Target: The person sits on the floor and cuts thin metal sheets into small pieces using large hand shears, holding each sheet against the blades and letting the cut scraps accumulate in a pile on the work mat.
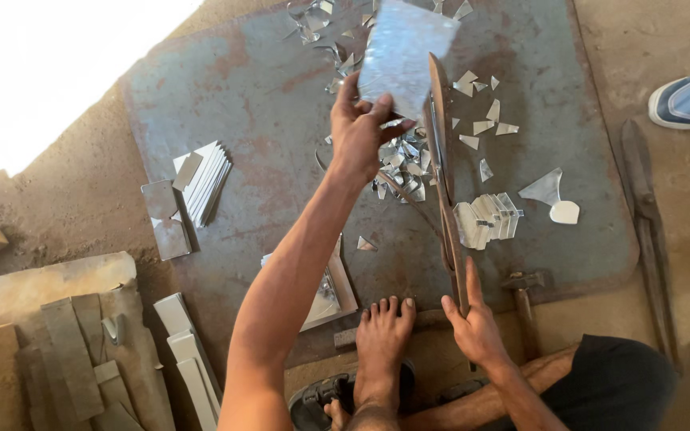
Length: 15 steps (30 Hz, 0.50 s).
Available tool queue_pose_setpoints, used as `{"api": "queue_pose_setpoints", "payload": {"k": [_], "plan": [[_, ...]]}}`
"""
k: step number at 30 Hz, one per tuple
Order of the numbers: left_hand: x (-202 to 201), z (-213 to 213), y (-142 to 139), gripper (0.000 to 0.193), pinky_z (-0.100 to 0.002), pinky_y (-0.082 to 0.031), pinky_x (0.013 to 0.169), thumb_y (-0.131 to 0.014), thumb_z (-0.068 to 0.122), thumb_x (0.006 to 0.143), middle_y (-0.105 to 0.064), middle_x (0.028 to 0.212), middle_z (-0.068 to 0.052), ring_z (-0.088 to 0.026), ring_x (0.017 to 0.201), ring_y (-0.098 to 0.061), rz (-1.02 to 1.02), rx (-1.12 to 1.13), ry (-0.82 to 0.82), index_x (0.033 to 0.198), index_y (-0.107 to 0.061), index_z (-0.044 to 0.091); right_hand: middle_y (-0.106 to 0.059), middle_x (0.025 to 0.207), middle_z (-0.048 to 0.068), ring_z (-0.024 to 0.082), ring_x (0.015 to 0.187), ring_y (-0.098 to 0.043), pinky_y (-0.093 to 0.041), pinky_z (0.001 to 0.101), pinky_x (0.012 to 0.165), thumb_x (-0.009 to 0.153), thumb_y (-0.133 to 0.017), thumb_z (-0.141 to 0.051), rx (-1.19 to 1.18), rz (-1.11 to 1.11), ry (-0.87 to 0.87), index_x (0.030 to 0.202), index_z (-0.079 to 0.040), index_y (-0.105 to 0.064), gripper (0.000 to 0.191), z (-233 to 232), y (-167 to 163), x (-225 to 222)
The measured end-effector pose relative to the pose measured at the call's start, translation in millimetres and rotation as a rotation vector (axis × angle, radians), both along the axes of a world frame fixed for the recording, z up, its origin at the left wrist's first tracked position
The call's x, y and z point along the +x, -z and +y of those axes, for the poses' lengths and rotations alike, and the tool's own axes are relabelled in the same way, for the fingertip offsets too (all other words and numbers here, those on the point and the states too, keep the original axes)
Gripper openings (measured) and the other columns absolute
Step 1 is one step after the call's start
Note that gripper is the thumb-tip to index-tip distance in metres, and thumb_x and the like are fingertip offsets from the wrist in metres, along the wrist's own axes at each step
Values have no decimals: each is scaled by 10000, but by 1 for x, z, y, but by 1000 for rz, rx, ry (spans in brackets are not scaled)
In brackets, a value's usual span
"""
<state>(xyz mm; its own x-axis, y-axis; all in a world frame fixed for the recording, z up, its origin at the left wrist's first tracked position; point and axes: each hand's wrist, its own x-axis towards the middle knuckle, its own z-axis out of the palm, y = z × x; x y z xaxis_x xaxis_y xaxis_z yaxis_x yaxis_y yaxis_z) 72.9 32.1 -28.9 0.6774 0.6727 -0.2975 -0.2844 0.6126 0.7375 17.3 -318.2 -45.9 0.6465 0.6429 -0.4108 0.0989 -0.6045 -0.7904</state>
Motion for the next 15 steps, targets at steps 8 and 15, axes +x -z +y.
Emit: {"api": "queue_pose_setpoints", "payload": {"k": [8,15], "plan": [[4,-17,-8,549,-406,-700,648,-590,-56,970,-651,894,-114,-221,729,-706,100,23,149,1468,-436,115,-349,1642,178,324,1512,-344,-302,412,1184,977,-548,-289,33,50,22,1630,-80,-141,798,3,-7,-3],[3,-19,-9,585,-405,-690,600,-607,-73,957,-654,859,-137,-226,659,-702,123,53,130,1484,-426,108,-268,1673,202,331,1547,-257,-249,416,1205,996,-540,-324,55,31,-10,1621,-37,-136,798,0,-6,-5]]}}
